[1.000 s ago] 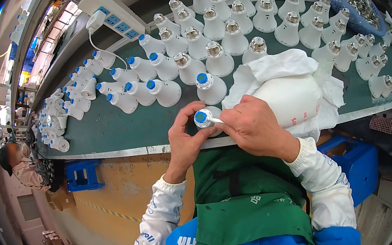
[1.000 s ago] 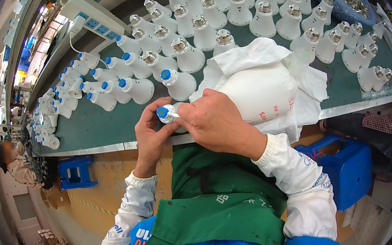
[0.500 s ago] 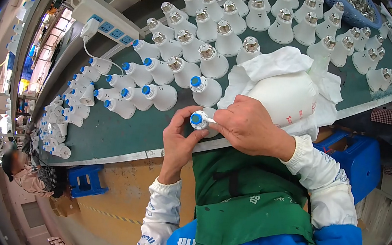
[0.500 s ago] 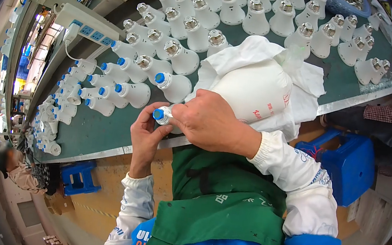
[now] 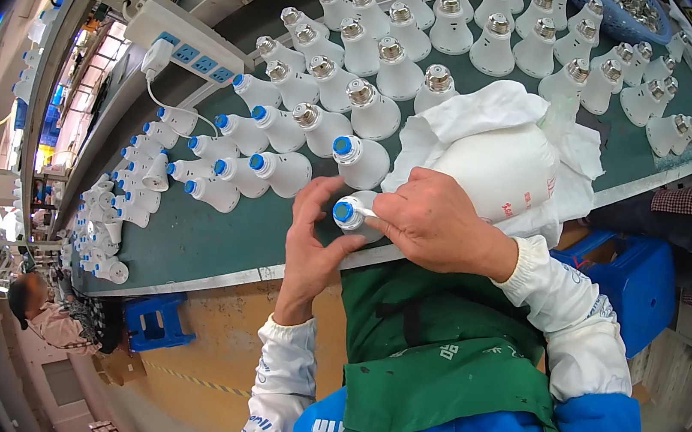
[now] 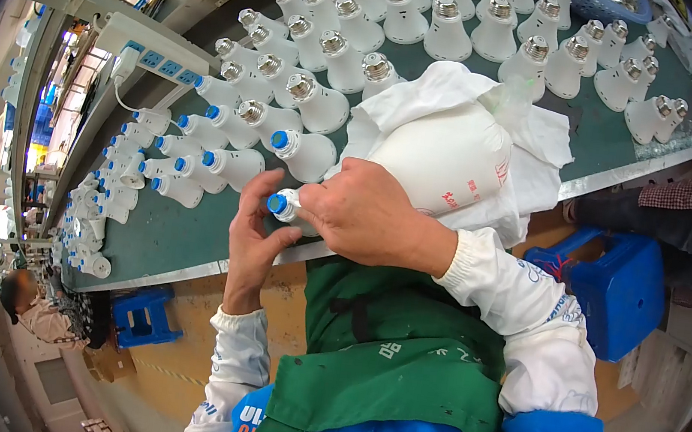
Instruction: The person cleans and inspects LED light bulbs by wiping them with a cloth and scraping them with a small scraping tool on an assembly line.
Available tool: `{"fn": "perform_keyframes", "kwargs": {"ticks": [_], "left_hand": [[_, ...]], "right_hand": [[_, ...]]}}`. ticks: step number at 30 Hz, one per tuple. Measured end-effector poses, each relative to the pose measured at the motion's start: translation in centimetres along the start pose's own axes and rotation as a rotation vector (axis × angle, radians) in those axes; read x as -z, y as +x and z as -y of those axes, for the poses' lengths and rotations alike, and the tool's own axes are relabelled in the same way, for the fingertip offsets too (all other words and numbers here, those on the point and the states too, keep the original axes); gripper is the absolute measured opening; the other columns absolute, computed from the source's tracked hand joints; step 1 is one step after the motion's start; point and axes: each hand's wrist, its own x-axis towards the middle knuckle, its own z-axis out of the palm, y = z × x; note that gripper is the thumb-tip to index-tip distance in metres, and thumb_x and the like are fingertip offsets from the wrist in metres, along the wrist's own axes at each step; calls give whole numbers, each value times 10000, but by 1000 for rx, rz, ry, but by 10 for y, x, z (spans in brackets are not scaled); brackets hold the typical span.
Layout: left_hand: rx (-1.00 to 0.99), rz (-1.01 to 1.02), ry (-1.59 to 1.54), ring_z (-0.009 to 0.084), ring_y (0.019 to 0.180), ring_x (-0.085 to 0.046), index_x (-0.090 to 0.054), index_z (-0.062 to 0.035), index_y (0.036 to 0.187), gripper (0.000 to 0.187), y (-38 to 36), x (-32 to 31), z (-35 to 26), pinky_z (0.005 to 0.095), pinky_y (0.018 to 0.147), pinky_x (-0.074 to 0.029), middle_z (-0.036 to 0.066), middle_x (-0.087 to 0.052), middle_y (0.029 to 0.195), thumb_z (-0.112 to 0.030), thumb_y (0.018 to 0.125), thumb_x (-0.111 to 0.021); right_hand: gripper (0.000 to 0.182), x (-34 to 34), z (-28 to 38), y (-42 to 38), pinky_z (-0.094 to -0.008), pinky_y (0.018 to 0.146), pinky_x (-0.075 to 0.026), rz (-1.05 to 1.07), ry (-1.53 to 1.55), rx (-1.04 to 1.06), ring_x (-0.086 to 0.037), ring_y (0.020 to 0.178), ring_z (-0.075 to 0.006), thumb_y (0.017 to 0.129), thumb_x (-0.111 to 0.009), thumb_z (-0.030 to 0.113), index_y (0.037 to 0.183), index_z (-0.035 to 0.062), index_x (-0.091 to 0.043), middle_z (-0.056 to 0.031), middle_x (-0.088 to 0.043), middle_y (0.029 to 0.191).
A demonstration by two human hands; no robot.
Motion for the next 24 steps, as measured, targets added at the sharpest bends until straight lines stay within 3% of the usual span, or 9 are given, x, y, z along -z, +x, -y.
{"fn": "perform_keyframes", "kwargs": {"ticks": [4, 8, 10, 14, 17, 19, 23, 24], "left_hand": [[101, -21, 41, 193, 1053, -484, -533, -69, 1216, 656, -1, 0, 22, 329, 874, -391, 80, -495, 1172, -111, 608, -774], [117, 12, -89, 194, 1067, -469, -545, -68, 1169, 637, 1, 4, 11, 331, 886, -376, 64, -492, 1168, -154, 588, -793], [22, 0, -31, 186, 1048, -485, -547, -65, 1159, 598, 1, 5, 10, 312, 871, -390, 55, -485, 1174, -104, 606, -771], [57, -25, 33, 178, 1065, -488, -556, -48, 1137, 566, -1, -2, 12, 299, 872, -395, 64, -478, 1188, -67, 608, -759], [193, 24, -230, 171, 1034, -495, -533, -39, 1156, 594, 1, -2, 12, 294, 866, -406, 55, -478, 1183, -54, 608, -763], [39, 35, -131, 157, 989, -510, -536, -38, 1100, 537, 2, 0, 6, 296, 857, -428, 42, -506, 1132, -44, 613, -764], [8, -6, -31, 161, 983, -520, -521, -37, 1155, 576, -2, -6, 9, 306, 842, -449, 45, -518, 1125, -17, 624, -742], [102, -14, -138, 157, 976, -522, -517, -39, 1162, 590, -2, -7, 7, 299, 842, -445, 47, -515, 1132, -12, 617, -743]], "right_hand": [[206, -2, -1, -1, -356, 561, -376, -9, 13, 0, -477, 467, -276, 799, -626, 167, 663, 79, -499, -77, -468, 487], [241, -2, -1, -1, -353, 543, -356, -22, 29, 16, -444, 471, -272, 796, -641, 164, 646, 80, -472, -70, -435, 490], [242, -3, -2, -1, -352, 542, -356, -18, 32, 12, -444, 470, -272, 795, -641, 164, 644, 80, -472, -69, -432, 489], [240, -3, -3, -1, -349, 542, -355, -10, 39, 20, -443, 468, -271, 791, -642, 163, 641, 81, -473, -68, -431, 489], [171, 1, -1, -1, -351, 584, -393, 36, 13, -3, -516, 479, -273, 794, -605, 167, 679, 80, -515, -73, -498, 492], [166, -2, -3, -1, -351, 584, -392, 32, 15, 2, -516, 478, -273, 788, -605, 165, 678, 80, -513, -73, -498, 492], [148, -1, -3, -1, -348, 581, -389, 22, 23, 16, -515, 474, -272, 773, -600, 156, 677, 83, -513, -72, -496, 489], [148, -1, -2, -1, -348, 581, -389, 21, 19, 16, -515, 474, -272, 773, -600, 156, 677, 83, -513, -72, -496, 489]]}}
